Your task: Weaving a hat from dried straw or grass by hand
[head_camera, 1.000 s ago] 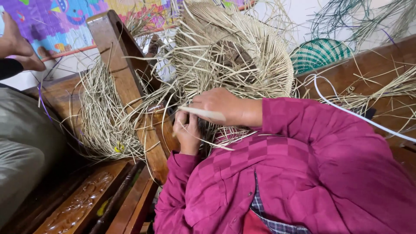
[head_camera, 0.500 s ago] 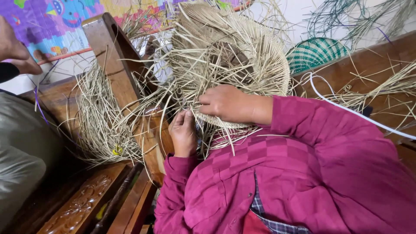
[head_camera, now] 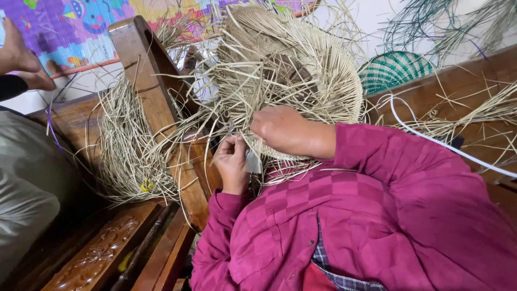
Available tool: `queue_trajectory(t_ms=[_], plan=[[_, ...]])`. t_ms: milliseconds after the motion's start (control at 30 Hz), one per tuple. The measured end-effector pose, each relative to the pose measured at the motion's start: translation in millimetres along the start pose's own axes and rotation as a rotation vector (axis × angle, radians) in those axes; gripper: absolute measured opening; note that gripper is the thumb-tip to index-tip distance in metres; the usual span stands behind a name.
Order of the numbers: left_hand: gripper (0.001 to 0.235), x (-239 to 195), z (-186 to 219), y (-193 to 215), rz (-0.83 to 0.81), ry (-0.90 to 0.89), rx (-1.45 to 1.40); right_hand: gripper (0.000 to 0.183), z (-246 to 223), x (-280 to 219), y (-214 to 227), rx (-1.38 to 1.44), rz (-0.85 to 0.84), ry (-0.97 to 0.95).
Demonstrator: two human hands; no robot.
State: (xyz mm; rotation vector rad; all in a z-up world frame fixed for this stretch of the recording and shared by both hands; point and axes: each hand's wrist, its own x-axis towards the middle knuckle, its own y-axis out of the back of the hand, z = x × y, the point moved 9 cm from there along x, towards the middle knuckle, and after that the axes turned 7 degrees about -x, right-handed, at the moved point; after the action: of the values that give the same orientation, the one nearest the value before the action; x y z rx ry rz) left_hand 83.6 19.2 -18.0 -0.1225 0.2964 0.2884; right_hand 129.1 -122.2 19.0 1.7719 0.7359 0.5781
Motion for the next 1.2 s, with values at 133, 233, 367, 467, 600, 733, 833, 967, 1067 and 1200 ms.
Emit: queue_trajectory(t_ms=[133,233,367,467,600,733,833,967,1067,1200], plan=[[0.011,-0.8,-0.9,0.7,-0.004,-0.04,0.028,0.014,-10.1,10.4,37.5,0.058,-0.084,-0.033],[0.011,-0.9,-3.1,1.3,0.0,-0.048,0.014,0.017,-1.7,4.6,30.5,0.33,-0.216,-0.173],[0.011,-1.1,-3.4,-0.7,-0.001,-0.095,-0.01,0.018,-7.0,5.8,43.9,0.606,-0.216,-0.259],[0.008,-3.6,2.4,-3.0,0.008,-0.211,0.113,0.02,-6.4,16.4,28.9,0.725,-0.14,-0.328],[0.011,-5.2,-1.0,-3.3,0.003,-0.302,0.241,0.016,-31.8,45.3,79.7,1.179,0.094,-0.155],[0.009,-6.7,4.6,-1.8,0.004,-0.195,0.142,0.019,-31.7,36.5,143.1,1.272,0.112,0.065],[0.007,3.5,-1.1,-3.8,0.016,-0.075,-0.041,0.015,-26.7,17.8,118.0,0.893,0.016,0.118],[0.01,5.3,-12.7,0.2,0.017,-0.084,0.109,0.024,-24.5,5.8,74.9,0.382,-0.217,-0.039],[0.011,3.8,-1.5,-6.8,0.008,-0.13,0.127,0.03,-18.9,12.3,58.7,0.347,-0.195,-0.086],[0.01,2.3,-11.4,0.6,0.013,-0.16,0.113,0.025,-26.8,23.3,57.4,0.309,-0.143,-0.019]])
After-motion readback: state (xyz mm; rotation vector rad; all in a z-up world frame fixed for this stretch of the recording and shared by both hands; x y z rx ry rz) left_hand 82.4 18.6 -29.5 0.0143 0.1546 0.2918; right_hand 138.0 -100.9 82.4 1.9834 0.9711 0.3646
